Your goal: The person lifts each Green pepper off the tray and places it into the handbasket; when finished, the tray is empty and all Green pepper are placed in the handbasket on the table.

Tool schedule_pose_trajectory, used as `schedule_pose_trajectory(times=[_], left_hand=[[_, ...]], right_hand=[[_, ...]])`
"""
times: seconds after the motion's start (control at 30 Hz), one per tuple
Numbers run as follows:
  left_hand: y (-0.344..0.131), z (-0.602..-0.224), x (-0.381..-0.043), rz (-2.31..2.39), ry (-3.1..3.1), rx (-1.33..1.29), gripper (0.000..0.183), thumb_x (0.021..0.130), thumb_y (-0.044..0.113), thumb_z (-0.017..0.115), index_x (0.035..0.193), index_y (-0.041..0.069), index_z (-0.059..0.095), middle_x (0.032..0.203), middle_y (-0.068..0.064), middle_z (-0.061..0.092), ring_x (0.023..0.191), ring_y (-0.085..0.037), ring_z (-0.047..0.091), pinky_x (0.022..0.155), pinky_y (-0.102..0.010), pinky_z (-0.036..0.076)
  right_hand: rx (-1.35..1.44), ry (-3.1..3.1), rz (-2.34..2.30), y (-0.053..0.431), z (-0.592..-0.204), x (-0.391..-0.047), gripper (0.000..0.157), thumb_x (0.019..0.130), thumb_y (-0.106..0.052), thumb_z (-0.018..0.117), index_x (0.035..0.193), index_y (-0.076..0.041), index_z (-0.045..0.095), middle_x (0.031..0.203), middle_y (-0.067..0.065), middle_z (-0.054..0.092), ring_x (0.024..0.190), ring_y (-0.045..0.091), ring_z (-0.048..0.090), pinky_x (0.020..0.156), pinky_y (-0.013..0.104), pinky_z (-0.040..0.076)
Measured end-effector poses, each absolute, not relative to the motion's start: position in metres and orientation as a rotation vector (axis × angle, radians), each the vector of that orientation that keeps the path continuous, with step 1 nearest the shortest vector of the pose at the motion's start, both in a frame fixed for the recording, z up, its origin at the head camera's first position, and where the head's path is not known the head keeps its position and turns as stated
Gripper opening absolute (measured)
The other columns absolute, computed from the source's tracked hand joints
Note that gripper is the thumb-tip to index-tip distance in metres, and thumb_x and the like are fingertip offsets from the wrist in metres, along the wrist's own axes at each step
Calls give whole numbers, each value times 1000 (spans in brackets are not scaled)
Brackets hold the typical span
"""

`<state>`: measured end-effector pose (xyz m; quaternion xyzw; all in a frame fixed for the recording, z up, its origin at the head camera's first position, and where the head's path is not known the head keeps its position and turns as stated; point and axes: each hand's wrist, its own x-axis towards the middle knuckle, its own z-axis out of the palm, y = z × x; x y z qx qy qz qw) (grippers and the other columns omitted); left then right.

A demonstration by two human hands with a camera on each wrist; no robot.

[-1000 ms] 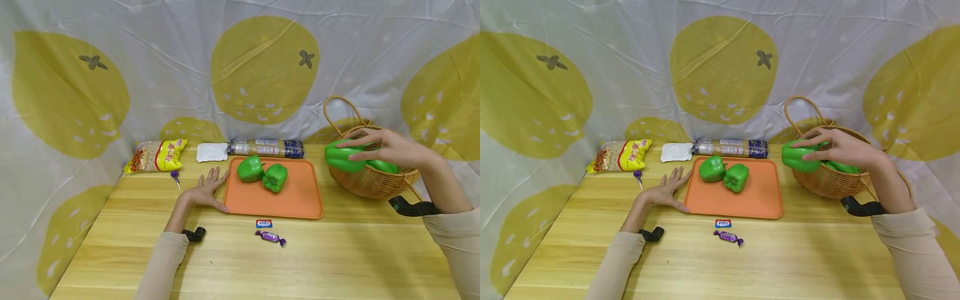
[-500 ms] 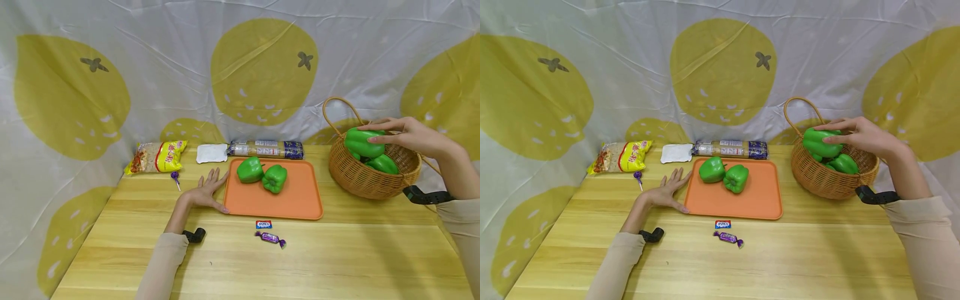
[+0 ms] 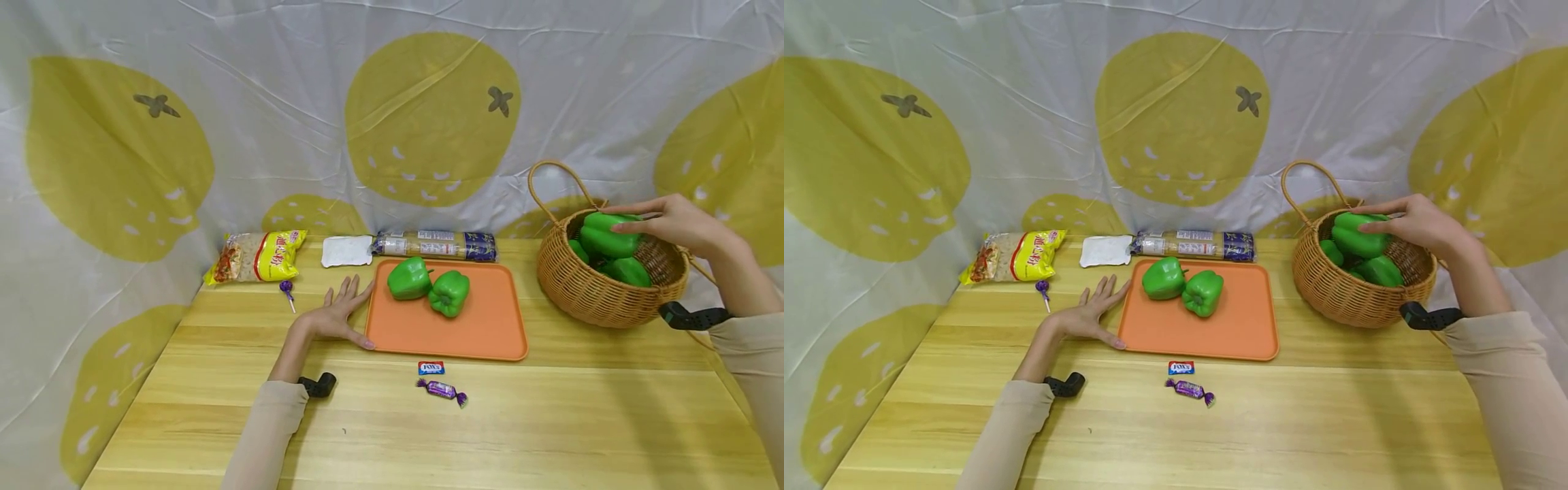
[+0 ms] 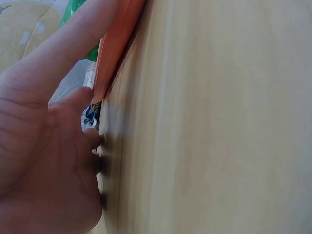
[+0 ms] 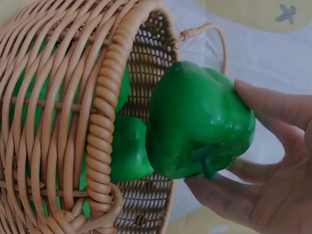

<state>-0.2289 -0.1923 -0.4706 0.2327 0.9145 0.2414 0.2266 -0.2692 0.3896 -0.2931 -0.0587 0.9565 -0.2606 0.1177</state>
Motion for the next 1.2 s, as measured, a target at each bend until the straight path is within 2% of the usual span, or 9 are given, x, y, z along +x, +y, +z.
schedule_pose_trajectory(times=[0.1, 0.17, 0.23, 0.3, 0.4, 0.67, 0.87, 0.97, 1.2], left_hand=[[-192, -471, -229, 666, 2516, 643, 127, 68, 58, 80, 156, 26, -5, 159, -19, -23, 147, -36, -26, 114, -64, -15], [-192, -471, -229, 666, 2513, 642, 127, 68, 58, 80, 156, 26, -5, 159, -19, -23, 146, -36, -26, 114, -64, -16], [-191, -471, -229, 665, 2513, 642, 127, 68, 58, 80, 156, 26, -5, 159, -19, -23, 146, -36, -26, 114, -64, -16], [-191, -471, -229, 664, 2513, 644, 127, 68, 58, 80, 156, 26, -5, 159, -19, -24, 146, -36, -26, 114, -64, -16], [-191, -471, -229, 663, 2513, 646, 126, 68, 58, 80, 156, 26, -5, 159, -19, -23, 147, -36, -26, 114, -64, -15], [-192, -470, -229, 664, 2515, 646, 126, 69, 57, 80, 156, 26, -6, 159, -18, -24, 146, -35, -27, 114, -64, -16], [-193, -470, -229, 671, 2514, 644, 126, 69, 57, 80, 156, 26, -5, 159, -18, -24, 146, -35, -27, 114, -64, -16], [-193, -471, -229, 676, 2513, 642, 126, 68, 57, 80, 156, 26, -5, 159, -18, -24, 146, -35, -27, 114, -64, -16], [-192, -471, -229, 672, 2512, 639, 126, 68, 57, 80, 156, 27, -5, 159, -18, -25, 146, -35, -27, 115, -63, -17]], right_hand=[[-132, 2804, -766, 394, -300, -274, 57, 88, -49, 65, 139, -25, 53, 109, 9, 70, 77, 21, 52, 69, 37, 44], [-108, 2810, -755, 397, -305, -276, 57, 87, -50, 66, 137, -27, 55, 76, -2, 60, 57, 15, 32, 56, 34, 37], [-116, 2783, -764, 399, -310, -277, 58, 88, -49, 66, 138, -24, 54, 76, -1, 63, 53, 21, 34, 56, 37, 39], [-127, 2746, -752, 401, -315, -279, 60, 88, -49, 65, 139, -18, 53, 106, 20, 68, 60, 32, 42, 57, 37, 41], [-165, 2692, -735, 404, -324, -279, 62, 91, -46, 62, 141, -10, 50, 149, 33, 32, 92, 34, 56, 66, 32, 47], [-192, 2570, -789, 409, -333, -282, 64, 97, -45, 53, 147, -7, 40, 152, 36, 22, 125, 46, 49, 84, 41, 57], [-212, 2563, -738, 407, -326, -283, 70, 101, -47, 43, 153, -6, 21, 153, 38, 14, 132, 58, 30, 97, 62, 41], [-223, 2640, -731, 399, -320, -280, 71, 101, -47, 42, 155, -10, 16, 153, 38, 16, 135, 62, 15, 100, 72, 27], [-390, 2798, -851, 342, -298, -254, 65, 99, -44, 49, 153, -39, 15, 160, 22, 17, 139, 54, 21, 99, 72, 27]])
